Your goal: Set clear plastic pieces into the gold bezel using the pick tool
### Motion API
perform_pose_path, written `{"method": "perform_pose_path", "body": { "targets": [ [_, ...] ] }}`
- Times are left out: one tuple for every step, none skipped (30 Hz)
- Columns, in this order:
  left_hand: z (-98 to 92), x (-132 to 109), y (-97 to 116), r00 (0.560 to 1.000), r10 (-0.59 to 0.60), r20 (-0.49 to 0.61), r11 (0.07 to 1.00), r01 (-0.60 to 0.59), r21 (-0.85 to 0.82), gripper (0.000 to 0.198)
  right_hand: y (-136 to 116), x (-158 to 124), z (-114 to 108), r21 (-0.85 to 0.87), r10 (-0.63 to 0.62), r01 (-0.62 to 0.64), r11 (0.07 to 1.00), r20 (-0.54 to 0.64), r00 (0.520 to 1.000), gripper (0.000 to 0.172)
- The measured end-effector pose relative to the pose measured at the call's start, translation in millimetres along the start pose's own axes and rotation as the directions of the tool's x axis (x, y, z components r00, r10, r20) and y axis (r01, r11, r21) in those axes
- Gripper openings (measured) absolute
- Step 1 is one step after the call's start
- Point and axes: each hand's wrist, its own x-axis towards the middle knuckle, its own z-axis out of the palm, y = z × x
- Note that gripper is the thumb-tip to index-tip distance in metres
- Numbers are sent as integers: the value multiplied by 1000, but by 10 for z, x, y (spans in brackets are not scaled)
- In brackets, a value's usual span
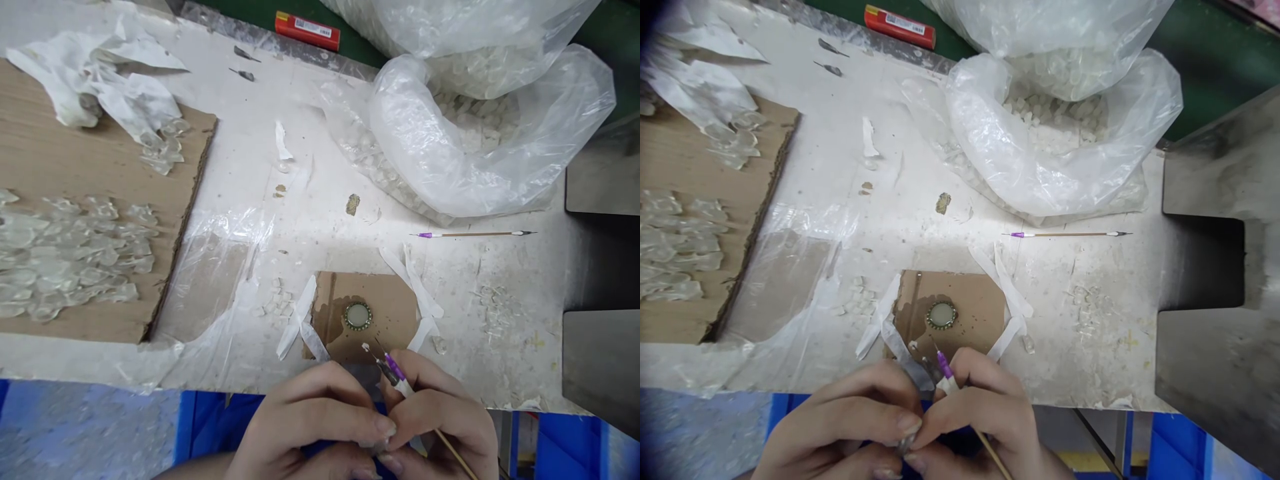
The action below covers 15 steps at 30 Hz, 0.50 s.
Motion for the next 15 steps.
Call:
{"method": "perform_pose_path", "body": {
  "targets": [
    [-1, -2, 1, 1000, -2, -1, 1000, 2, 0, 31, 6, -10, 5, 1, -4, 4, 1000, 1, 1000, 7],
    [0, -3, 1, 1000, -5, 0, 1000, 5, -2, 32, 14, -20, 11, -1, -6, 6, 1000, 2, 1000, 7],
    [2, -2, 2, 1000, -9, 0, 1000, 9, -5, 33, 22, -32, 16, -6, -7, 7, 1000, 0, 1000, 6],
    [6, 3, 2, 1000, -10, 1, 1000, 10, -9, 34, 30, -43, 22, -9, -10, 10, 1000, -6, 1000, 6],
    [11, 9, 2, 1000, -10, 1, 1000, 10, -13, 35, 39, -54, 29, -13, -14, 14, 1000, -12, 1000, 6],
    [16, 18, 2, 1000, -13, 2, 1000, 13, -15, 36, 47, -62, 35, -14, -17, 16, 1000, -20, 1000, 6],
    [21, 27, 3, 1000, -14, 3, 1000, 14, -17, 37, 54, -65, 43, -14, -20, 19, 1000, -30, 999, 7],
    [25, 36, 3, 1000, -14, 4, 1000, 14, -18, 37, 58, -65, 51, -19, -22, 21, 1000, -39, 999, 8],
    [26, 44, 3, 1000, -12, 2, 1000, 12, -18, 38, 59, -60, 59, -25, -24, 22, 999, -52, 998, 10],
    [23, 49, 2, 1000, -12, -2, 1000, 11, -18, 39, 57, -52, 68, -33, -27, 25, 999, -61, 998, 11],
    [18, 52, 1, 1000, -9, -5, 1000, 9, -16, 39, 53, -43, 77, -41, -32, 29, 999, -66, 997, 13],
    [9, 52, 0, 1000, -3, -7, 1000, 3, -12, 39, 47, -38, 84, -49, -37, 34, 998, -72, 997, 14],
    [0, 49, 0, 1000, 0, -4, 1000, 0, -9, 38, 39, -39, 88, -58, -48, 43, 997, -78, 996, 14],
    [-8, 44, 0, 1000, -2, -3, 1000, 2, -6, 37, 32, -51, 87, -70, -58, 52, 996, -77, 995, 14],
    [-11, 37, 2, 1000, -5, 1, 1000, 5, -9, 35, 27, -77, 79, -89, -73, 67, 994, -69, 995, 12]
  ]
}}
